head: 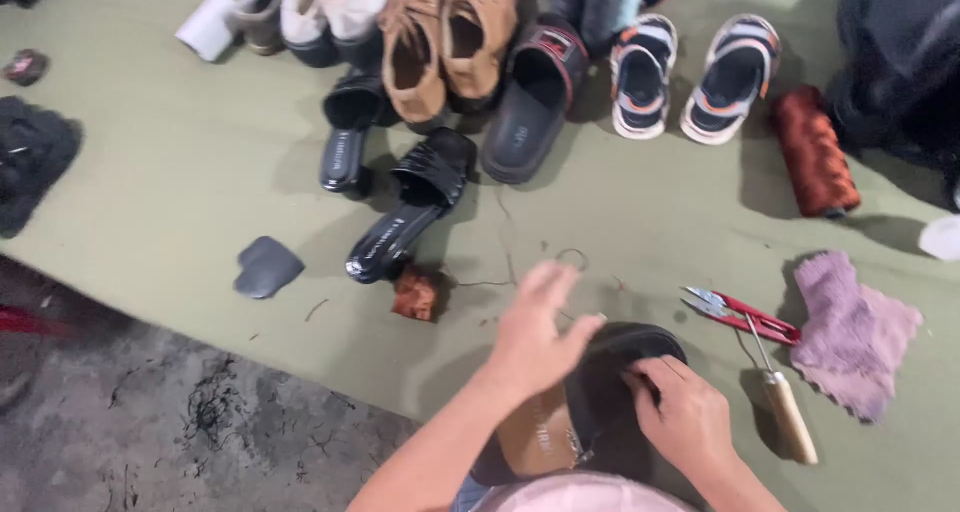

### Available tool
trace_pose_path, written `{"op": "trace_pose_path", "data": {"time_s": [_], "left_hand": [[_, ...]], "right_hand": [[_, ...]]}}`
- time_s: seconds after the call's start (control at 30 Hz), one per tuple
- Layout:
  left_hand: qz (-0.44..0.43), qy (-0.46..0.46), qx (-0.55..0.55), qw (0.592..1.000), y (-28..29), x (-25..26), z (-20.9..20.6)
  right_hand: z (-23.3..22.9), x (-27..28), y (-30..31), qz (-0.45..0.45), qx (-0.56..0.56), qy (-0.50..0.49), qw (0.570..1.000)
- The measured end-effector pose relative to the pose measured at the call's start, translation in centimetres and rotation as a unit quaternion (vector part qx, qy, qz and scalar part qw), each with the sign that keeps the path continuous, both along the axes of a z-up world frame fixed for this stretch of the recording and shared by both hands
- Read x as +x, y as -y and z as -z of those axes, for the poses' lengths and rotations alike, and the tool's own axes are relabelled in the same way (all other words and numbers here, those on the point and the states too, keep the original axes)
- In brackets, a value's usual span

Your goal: Hand-stitching the sole of a black sandal using an awl and thread at a shoe repair station.

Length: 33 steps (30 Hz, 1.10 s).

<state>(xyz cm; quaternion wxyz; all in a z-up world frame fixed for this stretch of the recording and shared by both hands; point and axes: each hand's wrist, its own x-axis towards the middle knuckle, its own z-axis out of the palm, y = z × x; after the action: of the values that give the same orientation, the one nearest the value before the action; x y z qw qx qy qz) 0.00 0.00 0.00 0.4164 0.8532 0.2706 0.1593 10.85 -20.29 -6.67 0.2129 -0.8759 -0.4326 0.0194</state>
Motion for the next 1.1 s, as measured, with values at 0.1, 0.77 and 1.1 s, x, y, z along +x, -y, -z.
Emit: {"op": "trace_pose_path", "data": {"time_s": [0.1, 0.77, 1.1], "left_hand": [[0.103, -0.116, -0.057, 0.986, 1.9, 0.1, -1.6], [0.078, -0.059, 0.080, 0.992, 4.0, -1.9, 2.9], [0.080, -0.051, 0.104, 0.990, 4.3, -2.0, 3.0]], "right_hand": [[1.4, 0.1, 0.5, 0.008, -0.016, -0.002, 1.000], [1.1, -1.1, 0.5, -0.004, 0.008, 0.022, 1.000], [1.4, -1.6, 0.4, 0.004, 0.052, 0.033, 0.998]]}}
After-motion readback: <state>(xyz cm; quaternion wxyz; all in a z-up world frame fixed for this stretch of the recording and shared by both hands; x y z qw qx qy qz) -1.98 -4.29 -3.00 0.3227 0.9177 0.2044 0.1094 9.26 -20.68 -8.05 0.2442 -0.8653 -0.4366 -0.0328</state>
